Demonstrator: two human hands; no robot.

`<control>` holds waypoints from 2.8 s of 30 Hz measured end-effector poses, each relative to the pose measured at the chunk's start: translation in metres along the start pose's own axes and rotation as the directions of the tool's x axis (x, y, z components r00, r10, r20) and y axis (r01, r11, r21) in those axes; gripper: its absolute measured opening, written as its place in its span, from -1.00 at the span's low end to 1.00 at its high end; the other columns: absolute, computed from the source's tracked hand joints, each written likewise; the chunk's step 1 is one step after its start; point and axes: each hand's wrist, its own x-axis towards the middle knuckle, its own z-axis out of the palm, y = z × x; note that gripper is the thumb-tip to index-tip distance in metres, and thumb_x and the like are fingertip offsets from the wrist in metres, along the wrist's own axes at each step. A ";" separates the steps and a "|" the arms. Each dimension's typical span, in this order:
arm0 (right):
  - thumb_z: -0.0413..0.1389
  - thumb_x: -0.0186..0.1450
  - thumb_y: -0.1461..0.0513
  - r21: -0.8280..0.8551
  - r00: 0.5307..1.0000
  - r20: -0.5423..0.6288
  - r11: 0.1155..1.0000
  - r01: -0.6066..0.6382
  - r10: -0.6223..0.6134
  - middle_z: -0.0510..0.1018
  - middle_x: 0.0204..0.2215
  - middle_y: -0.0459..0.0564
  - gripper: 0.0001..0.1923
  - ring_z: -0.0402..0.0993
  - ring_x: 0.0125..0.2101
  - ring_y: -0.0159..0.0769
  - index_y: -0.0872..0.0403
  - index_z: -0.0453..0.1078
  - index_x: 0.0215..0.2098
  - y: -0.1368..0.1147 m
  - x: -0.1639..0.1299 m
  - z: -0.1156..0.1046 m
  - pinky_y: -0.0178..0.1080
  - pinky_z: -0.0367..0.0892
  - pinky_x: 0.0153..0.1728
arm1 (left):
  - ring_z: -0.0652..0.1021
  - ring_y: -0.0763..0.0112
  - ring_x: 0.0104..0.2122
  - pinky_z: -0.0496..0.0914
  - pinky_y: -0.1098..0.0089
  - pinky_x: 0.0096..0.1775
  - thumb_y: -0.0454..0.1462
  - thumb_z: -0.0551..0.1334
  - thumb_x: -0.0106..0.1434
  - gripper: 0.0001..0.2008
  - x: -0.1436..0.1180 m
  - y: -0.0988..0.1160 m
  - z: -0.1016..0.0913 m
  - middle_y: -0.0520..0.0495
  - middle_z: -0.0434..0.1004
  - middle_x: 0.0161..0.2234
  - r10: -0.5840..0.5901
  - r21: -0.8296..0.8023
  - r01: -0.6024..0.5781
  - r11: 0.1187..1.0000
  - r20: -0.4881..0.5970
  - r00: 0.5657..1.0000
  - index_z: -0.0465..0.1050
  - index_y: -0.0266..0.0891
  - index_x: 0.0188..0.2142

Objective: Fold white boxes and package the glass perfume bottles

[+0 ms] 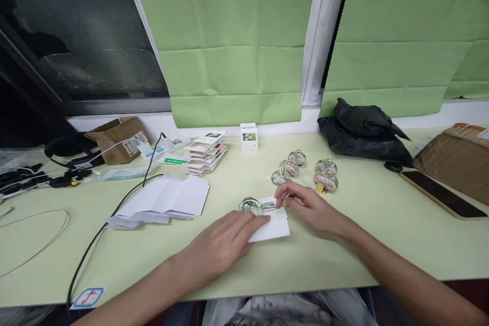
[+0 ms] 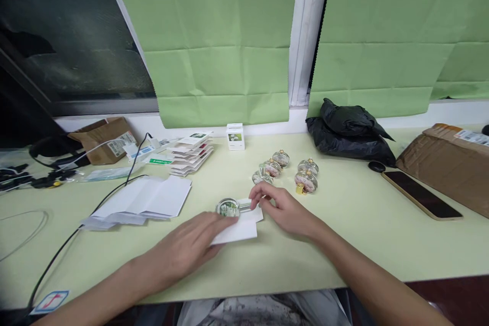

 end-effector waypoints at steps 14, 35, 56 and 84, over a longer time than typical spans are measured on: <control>0.09 0.50 0.32 -0.547 0.992 0.092 0.827 0.127 -0.091 0.47 -0.01 0.08 -0.74 0.41 0.03 -0.08 0.00 0.35 0.13 0.014 0.012 0.034 -0.09 0.38 0.01 | 0.59 0.26 -0.10 0.48 0.38 -0.21 -0.01 0.15 0.51 -0.67 0.005 -0.031 -0.018 -0.11 0.59 -0.04 -0.487 -0.566 0.498 0.657 0.186 0.853 0.42 -0.08 0.12; 0.24 0.38 -0.13 -0.611 0.996 0.060 0.786 0.092 -0.071 0.47 0.02 0.12 -0.40 0.40 0.02 0.04 0.01 0.33 0.21 0.012 0.025 0.049 0.04 0.30 0.08 | 0.46 0.14 -0.12 0.34 0.25 -0.12 0.06 0.43 0.23 -0.56 -0.008 -0.018 -0.012 -0.07 0.45 -0.13 -0.458 -0.168 0.527 0.833 0.323 0.828 0.37 -0.15 -0.16; 0.30 0.34 0.26 0.028 0.994 0.105 0.999 0.030 -0.033 0.47 0.15 0.02 -0.45 0.50 0.08 -0.14 -0.11 0.35 0.27 0.009 0.015 0.024 -0.08 0.50 0.06 | -0.05 -0.34 0.49 0.08 -0.31 0.35 0.19 0.31 0.29 -0.22 -0.002 -0.053 -0.006 -0.14 -0.14 0.56 -0.311 -0.099 0.378 0.921 0.398 0.863 0.22 0.08 0.41; 0.36 0.27 0.20 0.311 0.983 0.174 0.943 -0.114 0.062 0.51 0.16 0.00 -0.38 0.55 -0.13 -0.24 -0.09 0.38 0.27 0.005 0.013 0.020 -0.17 0.46 -0.07 | 0.44 0.03 0.11 0.37 0.16 0.06 0.03 0.38 0.32 -0.55 0.028 -0.048 0.008 -0.14 0.48 0.06 -0.401 -0.403 0.478 0.780 0.264 0.877 0.37 -0.12 0.05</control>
